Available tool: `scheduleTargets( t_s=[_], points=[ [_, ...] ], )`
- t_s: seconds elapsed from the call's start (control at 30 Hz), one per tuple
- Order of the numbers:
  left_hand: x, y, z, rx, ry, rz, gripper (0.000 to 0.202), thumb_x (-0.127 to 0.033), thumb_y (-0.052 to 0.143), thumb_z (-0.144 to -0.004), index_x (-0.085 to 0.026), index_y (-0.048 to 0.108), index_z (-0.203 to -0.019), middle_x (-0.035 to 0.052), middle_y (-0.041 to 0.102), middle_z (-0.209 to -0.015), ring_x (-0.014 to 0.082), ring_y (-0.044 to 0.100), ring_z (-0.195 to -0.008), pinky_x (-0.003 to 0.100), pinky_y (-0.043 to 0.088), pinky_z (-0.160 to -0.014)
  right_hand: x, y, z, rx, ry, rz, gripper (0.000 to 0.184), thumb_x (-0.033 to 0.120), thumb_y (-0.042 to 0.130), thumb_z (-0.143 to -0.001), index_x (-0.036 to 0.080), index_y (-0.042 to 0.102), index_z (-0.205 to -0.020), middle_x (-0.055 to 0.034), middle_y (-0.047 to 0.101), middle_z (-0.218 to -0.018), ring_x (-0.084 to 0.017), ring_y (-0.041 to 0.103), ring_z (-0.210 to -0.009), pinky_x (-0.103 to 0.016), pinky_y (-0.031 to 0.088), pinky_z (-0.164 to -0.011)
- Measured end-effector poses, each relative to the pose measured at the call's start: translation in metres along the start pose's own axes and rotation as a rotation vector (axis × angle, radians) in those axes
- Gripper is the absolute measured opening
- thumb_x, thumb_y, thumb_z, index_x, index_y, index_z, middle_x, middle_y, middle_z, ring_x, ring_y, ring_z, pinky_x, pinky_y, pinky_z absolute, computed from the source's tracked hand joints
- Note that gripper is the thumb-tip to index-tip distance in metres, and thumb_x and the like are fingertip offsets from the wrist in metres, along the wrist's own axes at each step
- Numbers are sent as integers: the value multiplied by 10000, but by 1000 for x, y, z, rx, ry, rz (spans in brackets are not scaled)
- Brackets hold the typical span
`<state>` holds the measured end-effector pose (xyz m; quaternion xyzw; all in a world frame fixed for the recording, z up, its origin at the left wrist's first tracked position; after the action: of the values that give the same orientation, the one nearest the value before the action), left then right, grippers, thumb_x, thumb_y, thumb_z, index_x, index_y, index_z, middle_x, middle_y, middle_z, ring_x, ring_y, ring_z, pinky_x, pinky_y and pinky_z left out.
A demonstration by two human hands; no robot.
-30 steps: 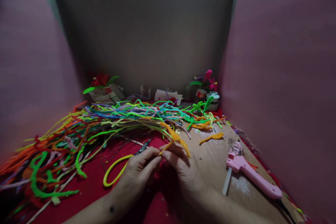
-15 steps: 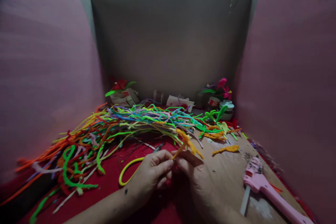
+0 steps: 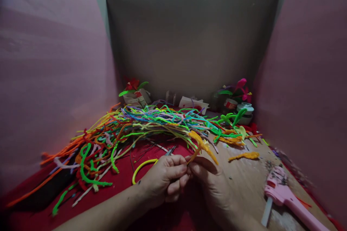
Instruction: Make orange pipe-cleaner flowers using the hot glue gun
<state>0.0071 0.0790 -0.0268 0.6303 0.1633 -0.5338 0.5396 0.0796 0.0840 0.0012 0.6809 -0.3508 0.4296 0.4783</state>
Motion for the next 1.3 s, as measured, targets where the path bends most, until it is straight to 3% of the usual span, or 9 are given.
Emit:
scheduleTargets(
  t_s=[0.23, 0.5, 0.73, 0.9, 0.97, 1.1, 1.2, 1.3],
  points=[
    [2, 0, 0, 86, -20, 31, 161, -275, 597, -762, -122, 555, -731, -30, 537, -546, 4, 291, -262, 143, 285, -248, -24, -6, 2, -18, 160, -213, 91, 275, 669, -693, 189, 683, -720, -3, 602, -519, -168, 590, -539, -322, 482, -629],
    [2, 2, 1, 126, -64, 24, 148, -271, 587, -772, -128, 550, -760, -34, 536, -558, -5, 251, -270, 129, 239, -257, -15, -6, 1, -39, 102, -172, 62, 233, 662, -678, 172, 663, -670, -12, 617, -537, -144, 563, -541, -272, 467, -599],
    [4, -3, -3, 90, -35, -30, 139, -255, 560, -778, -121, 562, -742, -23, 553, -547, 5, 269, -269, 133, 241, -252, -23, -3, 1, 9, 155, -186, 93, 278, 623, -707, 197, 658, -675, -10, 615, -541, -170, 582, -561, -285, 465, -597],
    [11, -6, -6, 96, -65, -142, 315, -366, 515, -797, -110, 560, -619, -59, 413, -374, 29, 268, -247, 156, 257, -255, -29, -3, 2, 28, 178, -108, 151, 367, 587, -716, 226, 636, -699, 5, 569, -497, -205, 588, -547, -326, 474, -574],
    [11, -8, -6, 51, -65, -192, 314, -392, 517, -785, -110, 566, -656, -47, 460, -417, 34, 317, -256, 158, 257, -260, -24, -6, 2, 4, 143, -5, 187, 395, 569, -729, 226, 634, -684, 1, 560, -492, -214, 588, -544, -339, 480, -572],
    [4, -17, -3, -173, -35, -374, 264, -393, 527, -760, -131, 559, -744, -30, 544, -535, 47, 402, -324, 158, 289, -302, -3, -17, 2, -128, -26, 175, 146, 369, 609, -707, 233, 663, -707, -22, 640, -616, -225, 606, -609, -347, 500, -613],
    [-10, -17, 1, -280, 111, -495, 174, -306, 506, -773, -146, 560, -735, -24, 572, -570, 63, 432, -408, 170, 316, -377, 0, -21, 1, -163, -61, 201, 99, 325, 637, -690, 234, 669, -714, -26, 674, -724, -223, 615, -675, -335, 508, -659],
    [-26, -10, 9, -318, 313, -680, 184, -227, 480, -799, -148, 606, -691, -8, 600, -626, 92, 510, -568, 199, 389, -547, -6, -25, -1, -168, -59, 212, 125, 325, 626, -706, 216, 669, -752, -29, 670, -740, -213, 609, -685, -327, 509, -657]
  ],
)
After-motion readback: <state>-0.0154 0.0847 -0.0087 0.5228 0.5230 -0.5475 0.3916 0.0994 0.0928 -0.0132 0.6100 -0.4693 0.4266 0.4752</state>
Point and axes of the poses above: each hand's wrist, its own z-axis away from the middle knuckle, its own y-axis out of the palm, x = y × z, the point moved 8 cm from there along -z, towards the middle knuckle
